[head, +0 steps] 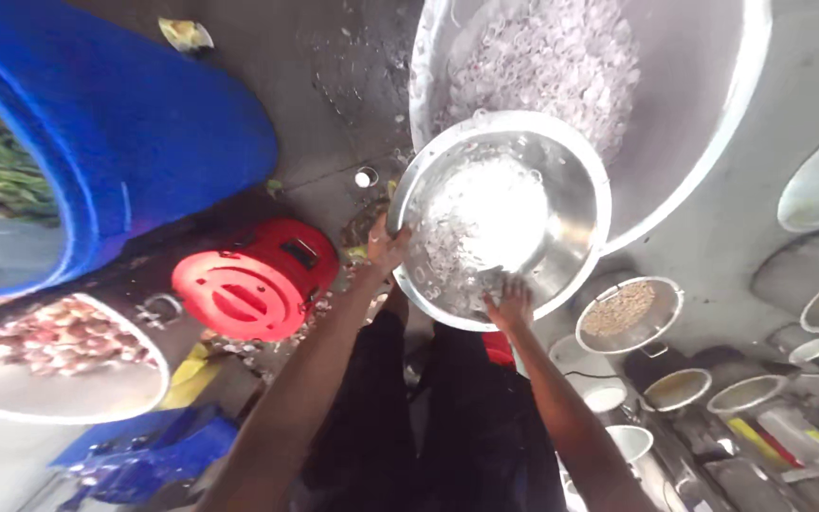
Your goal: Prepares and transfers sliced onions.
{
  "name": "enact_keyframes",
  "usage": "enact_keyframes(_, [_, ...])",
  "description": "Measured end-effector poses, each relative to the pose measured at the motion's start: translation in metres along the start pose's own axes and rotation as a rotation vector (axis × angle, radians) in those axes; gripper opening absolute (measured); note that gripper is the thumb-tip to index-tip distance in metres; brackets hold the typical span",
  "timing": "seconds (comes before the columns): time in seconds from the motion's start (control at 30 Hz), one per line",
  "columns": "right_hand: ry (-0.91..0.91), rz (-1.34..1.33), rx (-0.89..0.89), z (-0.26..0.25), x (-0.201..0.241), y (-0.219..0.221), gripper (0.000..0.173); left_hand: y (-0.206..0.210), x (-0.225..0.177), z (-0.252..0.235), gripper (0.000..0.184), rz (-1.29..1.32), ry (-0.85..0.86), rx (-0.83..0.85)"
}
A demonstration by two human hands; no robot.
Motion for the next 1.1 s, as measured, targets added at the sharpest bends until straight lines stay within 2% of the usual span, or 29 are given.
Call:
enact_keyframes(0.1, [0.171,-0.301,0.07,0.024,0.083,0.027,0.094,0.002,0.006,0.005,0.041,0.078,0.072,-0.115])
enact_keyframes(0.23, [0.486,-0.802,0.147,0.023,0.189,-0.002,0.084,0.004,0.01,0.005,0.044,0.176,0.096,-0.141])
enact_keyframes(0.33, [0.685,-1.263,0.041,-0.003,0.23,-0.032,0.081,0.003,0.01,0.006,0.05,0.16,0.113,-0.085])
enact_keyframes(0.4, [0.77,-1.447,-0.052,-0.021,0.243,-0.061,0.08,0.003,0.004,0.002,0.051,0.098,0.113,-0.055])
enact_keyframes(0.43, [0.752,-1.511,-0.088,-0.028,0.248,-0.075,0.079,0.001,0.0,-0.002,0.052,0.06,0.098,-0.032])
enact_keyframes(0.47, [0.655,-1.579,-0.143,-0.033,0.252,-0.089,0.075,-0.001,-0.004,-0.004,0.053,0.031,0.085,-0.008])
enact_keyframes(0.53, [0.287,-1.761,-0.243,-0.05,0.259,-0.127,0.068,-0.002,-0.01,-0.006,0.054,0.041,0.064,0.027])
enact_keyframes(0.57, [0.189,-1.839,-0.24,-0.061,0.262,-0.147,0.067,-0.002,-0.012,-0.005,0.056,0.055,0.054,0.035])
enact_keyframes(0.6, [0.212,-1.897,-0.219,-0.07,0.26,-0.16,0.067,-0.003,-0.01,-0.001,0.058,0.067,0.039,0.034])
enact_keyframes(0.67, [0.332,-1.876,-0.204,-0.078,0.242,-0.172,0.068,-0.003,-0.006,0.008,0.06,0.076,0.046,0.013])
enact_keyframes(0.7, [0.321,-1.769,-0.244,-0.076,0.229,-0.177,0.069,-0.002,-0.006,0.01,0.061,0.075,0.065,0.002])
enact_keyframes(0.8, [0.14,-1.294,-0.446,-0.066,0.191,-0.182,0.062,-0.001,-0.008,0.011,0.059,0.044,0.08,-0.012])
enact_keyframes(0.87, [0.011,-1.154,-0.619,-0.068,0.182,-0.202,0.058,-0.002,-0.007,0.011,0.058,0.038,0.085,-0.019])
enact_keyframes(0.93, [-0.027,-1.145,-0.816,-0.073,0.191,-0.234,0.055,-0.002,-0.005,0.011,0.059,0.034,0.115,-0.023])
enact_keyframes(1.0, [0.04,-1.13,-0.923,-0.074,0.21,-0.247,0.05,-0.001,0.0,0.011,0.057,0.039,0.159,-0.045])
enact_keyframes(1.03, [0.047,-1.117,-0.932,-0.073,0.222,-0.242,0.045,-0.001,-0.001,0.011,0.056,0.046,0.177,-0.06])
enact_keyframes(1.1, [-0.11,-1.12,-0.942,-0.061,0.244,-0.216,0.034,-0.001,-0.011,0.011,0.055,0.054,0.158,-0.041])
Point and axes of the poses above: each hand's wrist, its own z-axis away from the middle knuckle, its own y-axis out of the palm, x = y × z, the point moved 7 cm from there along -z, towards the middle knuckle, and after that the axes turned 13 degrees about y, right-handed, at the moved point
